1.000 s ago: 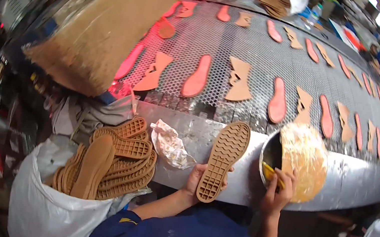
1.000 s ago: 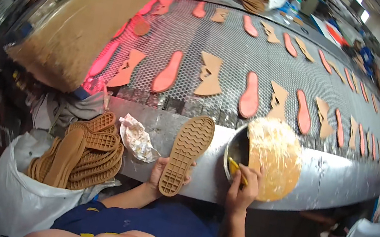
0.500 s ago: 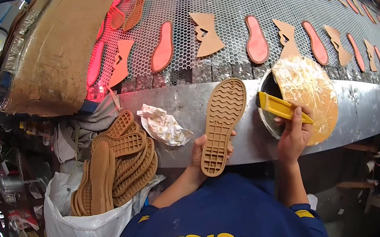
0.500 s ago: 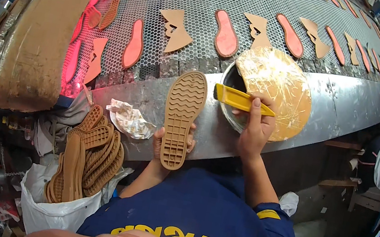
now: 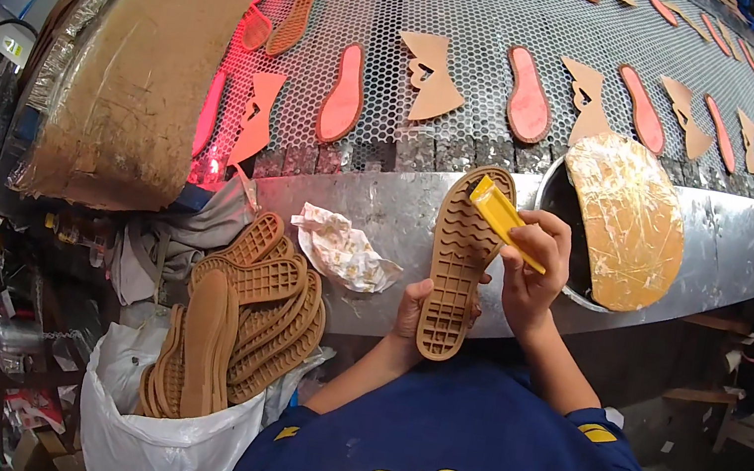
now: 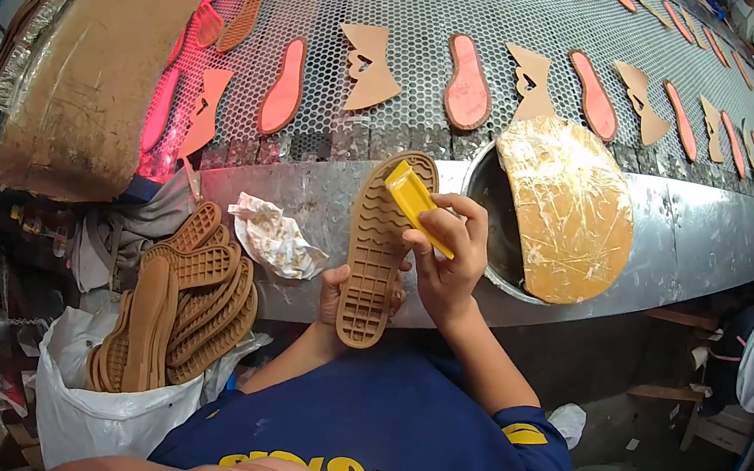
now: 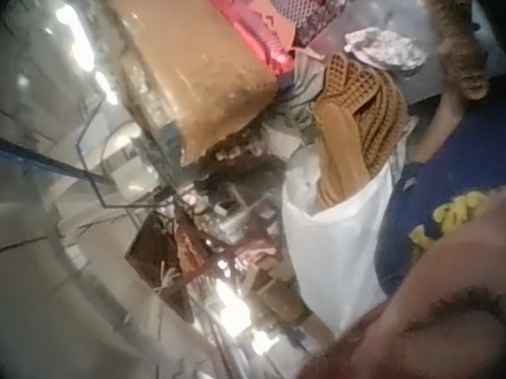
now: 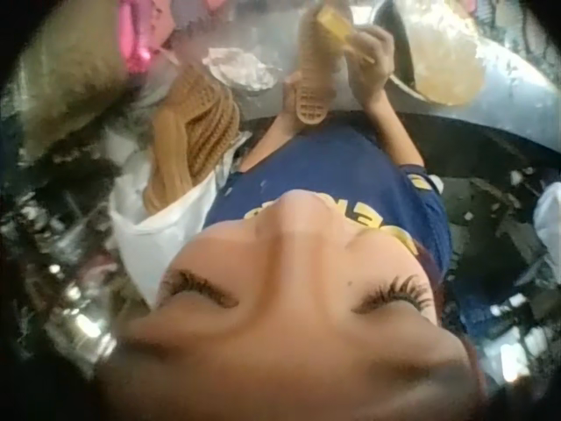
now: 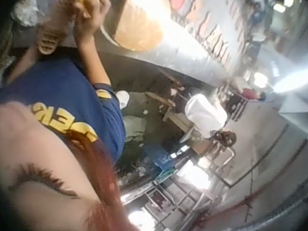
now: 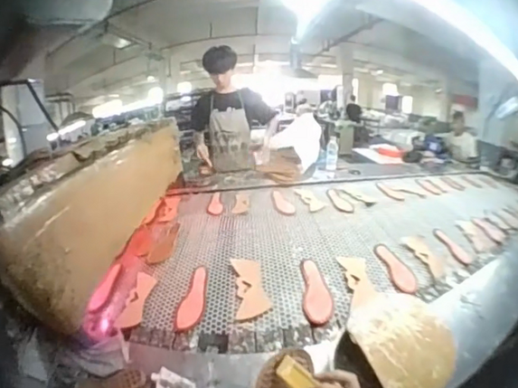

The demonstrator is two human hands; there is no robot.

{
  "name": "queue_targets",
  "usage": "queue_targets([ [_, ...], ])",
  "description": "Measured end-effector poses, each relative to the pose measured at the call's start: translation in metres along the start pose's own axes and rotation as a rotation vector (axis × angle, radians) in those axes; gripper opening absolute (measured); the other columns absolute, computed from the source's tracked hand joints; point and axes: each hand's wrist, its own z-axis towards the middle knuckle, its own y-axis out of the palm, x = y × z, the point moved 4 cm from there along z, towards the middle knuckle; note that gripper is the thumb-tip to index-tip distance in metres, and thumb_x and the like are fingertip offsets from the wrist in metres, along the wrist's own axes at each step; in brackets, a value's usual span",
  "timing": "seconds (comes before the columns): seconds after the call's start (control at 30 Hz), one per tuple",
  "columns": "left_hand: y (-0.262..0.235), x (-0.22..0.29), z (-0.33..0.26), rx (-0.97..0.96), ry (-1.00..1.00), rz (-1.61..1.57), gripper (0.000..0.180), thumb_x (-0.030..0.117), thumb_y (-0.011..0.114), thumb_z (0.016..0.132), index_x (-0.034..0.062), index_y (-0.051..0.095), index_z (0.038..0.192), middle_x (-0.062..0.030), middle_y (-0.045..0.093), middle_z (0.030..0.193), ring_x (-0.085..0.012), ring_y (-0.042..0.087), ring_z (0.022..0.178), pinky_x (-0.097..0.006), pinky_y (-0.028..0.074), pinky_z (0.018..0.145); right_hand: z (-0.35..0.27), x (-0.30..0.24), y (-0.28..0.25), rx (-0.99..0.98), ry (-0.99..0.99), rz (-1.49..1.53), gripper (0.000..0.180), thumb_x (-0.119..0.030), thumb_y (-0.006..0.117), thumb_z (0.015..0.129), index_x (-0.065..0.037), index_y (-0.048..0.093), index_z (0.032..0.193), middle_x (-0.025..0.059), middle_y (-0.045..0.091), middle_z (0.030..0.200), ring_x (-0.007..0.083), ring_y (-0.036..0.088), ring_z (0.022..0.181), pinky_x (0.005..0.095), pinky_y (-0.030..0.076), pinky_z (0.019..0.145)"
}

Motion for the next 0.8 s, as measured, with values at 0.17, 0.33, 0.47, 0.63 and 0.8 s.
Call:
queue_targets([
  [0.17, -0.005, -0.005, -0.001, -0.040, -0.033, -0.019, 0.075, 0.051, 0.055, 0.078, -0.0013, 0.042, 0.131, -0.0135, 0.054, 0.121, -0.0190, 0.063, 0.084, -0.029, 0.055, 0.067, -0.001, 0.001, 0.001, -0.019, -0.027, -0.043, 0.025, -0.021, 0.071, 0.081, -0.002, 0.060, 0.094, 0.0160, 0.056, 0.103, 0.0259, 0.059, 0.088, 0.0332, 0.049, 0.072],
  [0.33, -0.006, -0.005, -0.004, -0.033, -0.023, 0.008, 0.076, 0.052, 0.056, 0.079, -0.0006, 0.040, 0.132, -0.0125, 0.054, 0.121, -0.0192, 0.063, 0.083, -0.029, 0.054, 0.067, 0.001, -0.003, 0.000, -0.087, -0.023, -0.008, 0.022, -0.016, 0.071, 0.081, -0.002, 0.060, 0.094, 0.0160, 0.055, 0.105, 0.0262, 0.059, 0.087, 0.0335, 0.050, 0.073],
  [0.47, -0.003, -0.004, -0.004, -0.027, -0.036, 0.016, 0.074, 0.053, 0.055, 0.079, -0.0003, 0.041, 0.130, -0.0117, 0.055, 0.117, -0.0193, 0.063, 0.082, -0.028, 0.054, 0.066, 0.001, -0.008, -0.001, -0.165, -0.038, 0.062, 0.017, -0.011, 0.068, 0.082, -0.002, 0.059, 0.093, 0.0166, 0.055, 0.106, 0.0266, 0.060, 0.089, 0.0323, 0.050, 0.075],
  [0.63, -0.011, -0.004, -0.002, -0.042, -0.068, -0.009, 0.068, 0.054, 0.052, 0.082, 0.0012, 0.045, 0.125, -0.0110, 0.060, 0.103, -0.0197, 0.063, 0.079, -0.028, 0.054, 0.064, -0.003, -0.011, -0.003, -0.300, -0.063, 0.121, 0.015, -0.007, 0.066, 0.082, 0.000, 0.058, 0.093, 0.0171, 0.055, 0.107, 0.0266, 0.060, 0.090, 0.0319, 0.050, 0.077],
  [0.8, -0.010, -0.004, -0.004, 0.126, -0.018, -0.045, 0.064, 0.055, 0.049, 0.085, 0.0042, 0.048, 0.124, -0.0104, 0.061, 0.099, -0.0201, 0.063, 0.080, -0.030, 0.054, 0.066, -0.015, -0.019, -0.007, -0.383, 0.042, 0.217, 0.014, -0.007, 0.065, 0.083, 0.000, 0.058, 0.093, 0.0170, 0.055, 0.106, 0.0260, 0.060, 0.092, 0.0315, 0.049, 0.078],
])
